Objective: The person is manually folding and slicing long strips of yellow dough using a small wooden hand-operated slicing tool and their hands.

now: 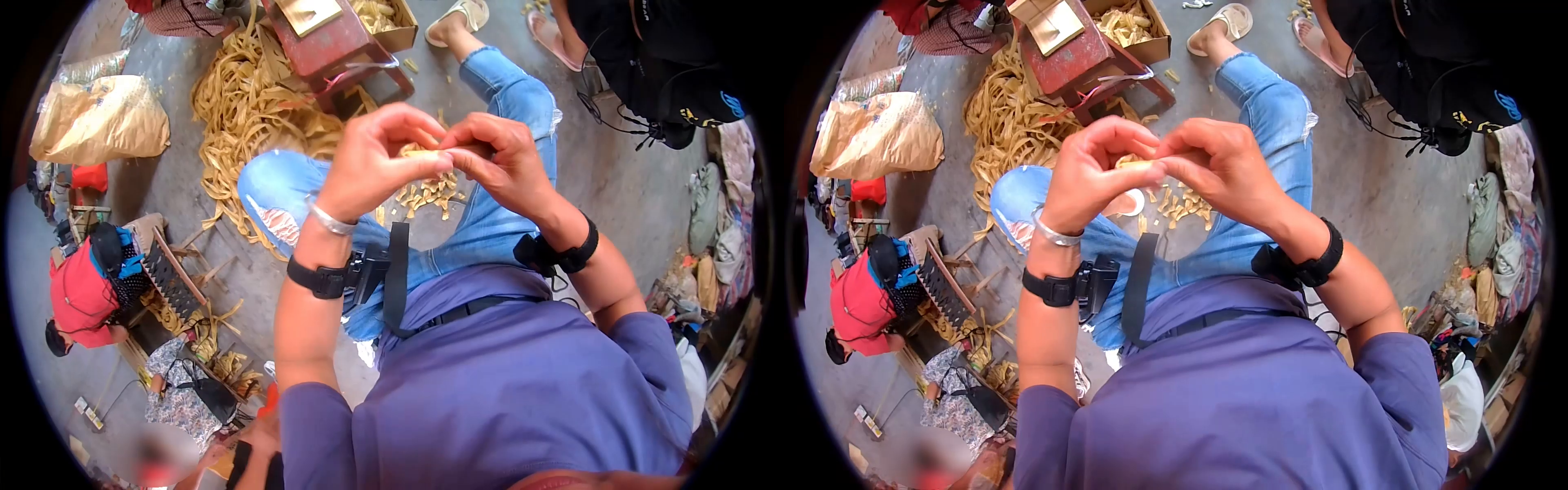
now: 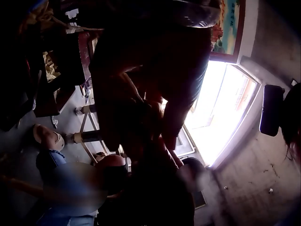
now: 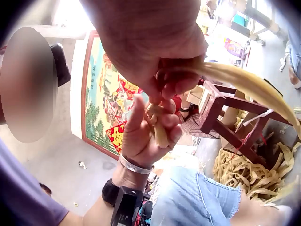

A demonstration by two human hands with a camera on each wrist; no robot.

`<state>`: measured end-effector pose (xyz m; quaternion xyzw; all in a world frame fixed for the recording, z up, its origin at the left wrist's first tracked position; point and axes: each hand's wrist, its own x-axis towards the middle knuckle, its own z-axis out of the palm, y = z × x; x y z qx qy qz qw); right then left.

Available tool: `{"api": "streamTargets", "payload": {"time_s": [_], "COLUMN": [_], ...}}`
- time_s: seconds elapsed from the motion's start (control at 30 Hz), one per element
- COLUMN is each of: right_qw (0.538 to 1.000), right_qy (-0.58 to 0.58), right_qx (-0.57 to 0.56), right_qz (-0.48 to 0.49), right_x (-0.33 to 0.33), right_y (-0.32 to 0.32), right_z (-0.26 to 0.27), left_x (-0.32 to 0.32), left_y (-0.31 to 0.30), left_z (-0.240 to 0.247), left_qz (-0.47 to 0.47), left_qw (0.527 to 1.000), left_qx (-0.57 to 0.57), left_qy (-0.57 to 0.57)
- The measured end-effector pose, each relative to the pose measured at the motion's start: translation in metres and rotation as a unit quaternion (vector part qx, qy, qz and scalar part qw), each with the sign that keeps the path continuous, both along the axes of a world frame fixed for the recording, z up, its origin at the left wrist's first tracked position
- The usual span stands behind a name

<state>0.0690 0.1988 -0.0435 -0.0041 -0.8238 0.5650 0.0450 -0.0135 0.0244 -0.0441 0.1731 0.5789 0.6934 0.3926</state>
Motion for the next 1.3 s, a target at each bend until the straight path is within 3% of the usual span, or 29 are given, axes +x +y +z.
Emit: {"api": "streamTargets", "payload": {"time_s": [0.13, 0.27, 0.37, 0.47, 0.5, 0.67, 0.83, 0.87, 1.0, 1.17, 1.3], "right_qw": [0.999, 1.0, 0.997, 0.993, 0.995, 0.984, 0.984, 0.986, 0.964, 0.978, 0.97], "right_qy": [0.008, 0.003, -0.026, 0.067, 0.068, 0.097, 0.069, 0.049, 0.165, 0.097, 0.155], "right_qx": [0.048, 0.001, -0.072, 0.065, 0.015, 0.087, 0.097, 0.093, 0.148, 0.073, 0.086], "right_qz": [0.009, -0.013, -0.003, 0.07, 0.067, 0.123, 0.133, 0.132, 0.148, 0.171, 0.163], "right_x": [-0.008, -0.009, -0.012, -0.024, -0.026, -0.05, -0.081, -0.086, -0.125, -0.184, -0.237], "right_y": [0.013, 0.014, 0.002, 0.002, -0.003, 0.002, 0.001, 0.0, -0.002, -0.005, -0.006], "right_z": [0.002, -0.012, -0.011, -0.013, -0.012, -0.002, 0.013, 0.015, 0.004, 0.01, -0.004], "left_x": [-0.008, -0.011, -0.012, -0.015, -0.018, -0.032, -0.047, -0.054, -0.081, -0.131, -0.18], "left_y": [-0.014, -0.016, -0.019, -0.022, -0.024, -0.03, -0.029, -0.029, -0.033, -0.041, -0.039], "left_z": [-0.008, -0.014, -0.023, -0.017, -0.015, -0.013, -0.003, -0.001, 0.004, -0.009, -0.01], "left_qz": [0.027, 0.023, -0.006, -0.024, -0.033, 0.027, 0.086, 0.096, 0.158, 0.198, 0.225], "left_qw": [0.997, 0.984, 0.977, 0.977, 0.978, 0.973, 0.99, 0.99, 0.985, 0.978, 0.974], "left_qx": [-0.008, 0.023, 0.081, 0.083, 0.077, 0.058, -0.017, -0.017, -0.001, 0.053, 0.022], "left_qy": [-0.069, -0.177, -0.195, -0.195, -0.191, -0.221, -0.11, -0.098, -0.065, -0.042, -0.024]}}
